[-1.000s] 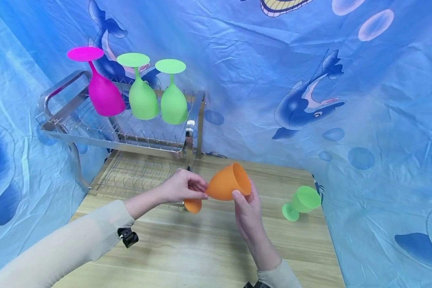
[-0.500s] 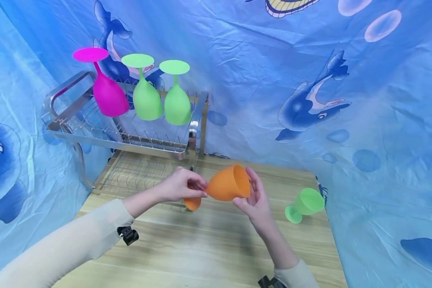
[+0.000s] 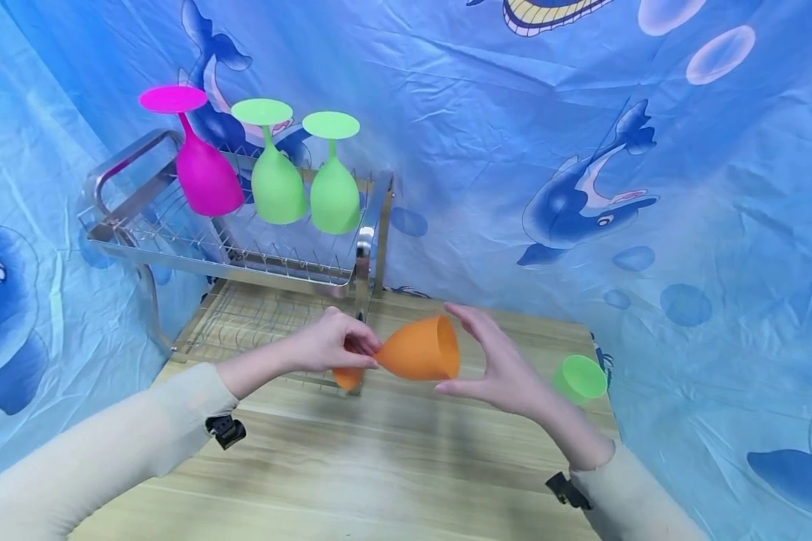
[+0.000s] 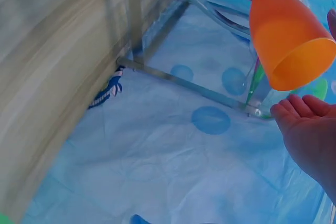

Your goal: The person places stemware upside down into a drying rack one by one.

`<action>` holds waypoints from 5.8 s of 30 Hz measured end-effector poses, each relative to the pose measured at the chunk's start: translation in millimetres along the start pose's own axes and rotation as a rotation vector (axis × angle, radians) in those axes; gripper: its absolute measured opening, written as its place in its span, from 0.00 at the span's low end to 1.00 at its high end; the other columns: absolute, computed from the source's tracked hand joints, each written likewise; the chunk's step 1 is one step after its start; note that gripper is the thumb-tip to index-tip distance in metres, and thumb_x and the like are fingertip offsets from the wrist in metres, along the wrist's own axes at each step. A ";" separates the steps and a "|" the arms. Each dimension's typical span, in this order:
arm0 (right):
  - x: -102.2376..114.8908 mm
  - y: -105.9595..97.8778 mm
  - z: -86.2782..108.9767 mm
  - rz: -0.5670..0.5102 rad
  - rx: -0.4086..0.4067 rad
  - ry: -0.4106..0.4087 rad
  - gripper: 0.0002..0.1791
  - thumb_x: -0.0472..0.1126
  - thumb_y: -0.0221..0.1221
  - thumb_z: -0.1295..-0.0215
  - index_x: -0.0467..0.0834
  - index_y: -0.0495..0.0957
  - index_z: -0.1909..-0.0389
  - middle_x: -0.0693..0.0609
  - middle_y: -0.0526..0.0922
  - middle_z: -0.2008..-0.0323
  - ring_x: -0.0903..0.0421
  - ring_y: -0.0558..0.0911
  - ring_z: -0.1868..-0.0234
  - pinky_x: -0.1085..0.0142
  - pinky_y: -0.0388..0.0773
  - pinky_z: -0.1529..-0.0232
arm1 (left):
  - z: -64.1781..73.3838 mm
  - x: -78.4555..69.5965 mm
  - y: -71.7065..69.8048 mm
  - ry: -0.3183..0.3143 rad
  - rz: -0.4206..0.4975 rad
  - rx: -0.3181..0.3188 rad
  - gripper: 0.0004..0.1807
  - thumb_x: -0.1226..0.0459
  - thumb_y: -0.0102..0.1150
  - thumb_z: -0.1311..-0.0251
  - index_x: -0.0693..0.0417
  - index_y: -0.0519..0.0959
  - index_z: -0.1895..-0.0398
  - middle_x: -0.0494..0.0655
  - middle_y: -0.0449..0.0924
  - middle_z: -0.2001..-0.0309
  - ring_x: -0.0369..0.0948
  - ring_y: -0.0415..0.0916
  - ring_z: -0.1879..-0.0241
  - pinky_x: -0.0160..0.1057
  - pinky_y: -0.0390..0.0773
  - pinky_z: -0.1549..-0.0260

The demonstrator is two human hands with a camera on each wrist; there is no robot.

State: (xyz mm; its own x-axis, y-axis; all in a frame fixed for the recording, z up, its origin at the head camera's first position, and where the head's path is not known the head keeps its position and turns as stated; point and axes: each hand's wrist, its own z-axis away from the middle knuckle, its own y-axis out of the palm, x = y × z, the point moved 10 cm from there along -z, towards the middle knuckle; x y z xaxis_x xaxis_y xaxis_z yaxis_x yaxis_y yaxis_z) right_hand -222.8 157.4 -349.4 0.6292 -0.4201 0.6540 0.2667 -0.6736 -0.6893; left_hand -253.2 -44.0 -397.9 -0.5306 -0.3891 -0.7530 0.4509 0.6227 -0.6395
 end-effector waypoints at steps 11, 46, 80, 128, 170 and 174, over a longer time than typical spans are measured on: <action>7.0 9.9 -15.4 0.141 0.127 0.030 0.60 0.55 0.84 0.48 0.48 0.62 0.18 0.50 0.70 0.23 0.45 0.73 0.25 0.41 0.76 0.30 | 6.5 -8.2 -14.1 0.015 -0.104 0.061 0.06 0.66 0.79 0.39 0.56 0.91 0.61 0.39 0.91 0.66 0.27 0.86 0.66 0.27 0.86 0.63; -3.2 33.9 -10.9 -0.272 -0.078 -0.080 0.47 0.27 0.83 0.53 0.36 0.72 0.30 0.36 0.76 0.33 0.57 0.78 0.33 0.66 0.78 0.33 | 91.3 -58.5 -76.0 0.067 -0.134 -0.213 0.25 0.59 0.84 0.44 0.49 0.89 0.42 0.38 0.91 0.49 0.37 0.89 0.51 0.41 0.89 0.51; 11.1 66.2 -12.4 -1.171 -0.251 -0.001 0.30 0.34 0.67 0.30 0.46 0.71 0.29 0.53 0.81 0.40 0.57 0.83 0.43 0.65 0.83 0.38 | 113.0 -0.2 -76.9 0.092 0.465 -0.389 0.30 0.73 0.71 0.34 0.74 0.74 0.31 0.61 0.83 0.35 0.42 0.83 0.37 0.40 0.82 0.37; 26.5 132.4 -29.8 -1.414 -0.300 0.195 0.29 0.37 0.64 0.33 0.43 0.68 0.32 0.54 0.82 0.44 0.59 0.83 0.46 0.68 0.81 0.37 | 46.4 -49.5 -77.3 0.257 0.700 -0.355 0.20 0.54 0.68 0.26 0.53 0.87 0.38 0.46 0.89 0.42 0.47 0.83 0.37 0.41 0.85 0.41; 55.2 145.2 -26.6 -1.394 -0.042 0.047 0.43 0.49 0.64 0.21 0.33 0.55 0.20 0.50 0.74 0.28 0.56 0.75 0.27 0.60 0.70 0.24 | 63.9 -35.0 -90.3 0.067 0.636 -0.321 0.18 0.56 0.62 0.22 0.60 0.88 0.43 0.48 0.91 0.47 0.48 0.84 0.41 0.41 0.85 0.43; 46.3 121.7 -25.9 -1.245 -0.113 -0.017 0.39 0.44 0.54 0.15 0.26 0.48 0.18 0.47 0.71 0.24 0.54 0.72 0.24 0.59 0.69 0.23 | 67.7 -38.5 -101.5 0.038 0.579 -0.313 0.16 0.59 0.61 0.21 0.60 0.88 0.42 0.50 0.90 0.46 0.50 0.83 0.40 0.42 0.85 0.44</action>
State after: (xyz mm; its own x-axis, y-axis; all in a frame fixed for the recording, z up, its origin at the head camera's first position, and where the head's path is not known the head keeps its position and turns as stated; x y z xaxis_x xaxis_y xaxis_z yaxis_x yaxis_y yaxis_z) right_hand -180.2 40.2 -394.9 0.0048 0.5465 0.8374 0.6231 -0.6566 0.4249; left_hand -230.0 -138.1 -314.5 -0.2928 0.0888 -0.9521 0.4443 0.8943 -0.0532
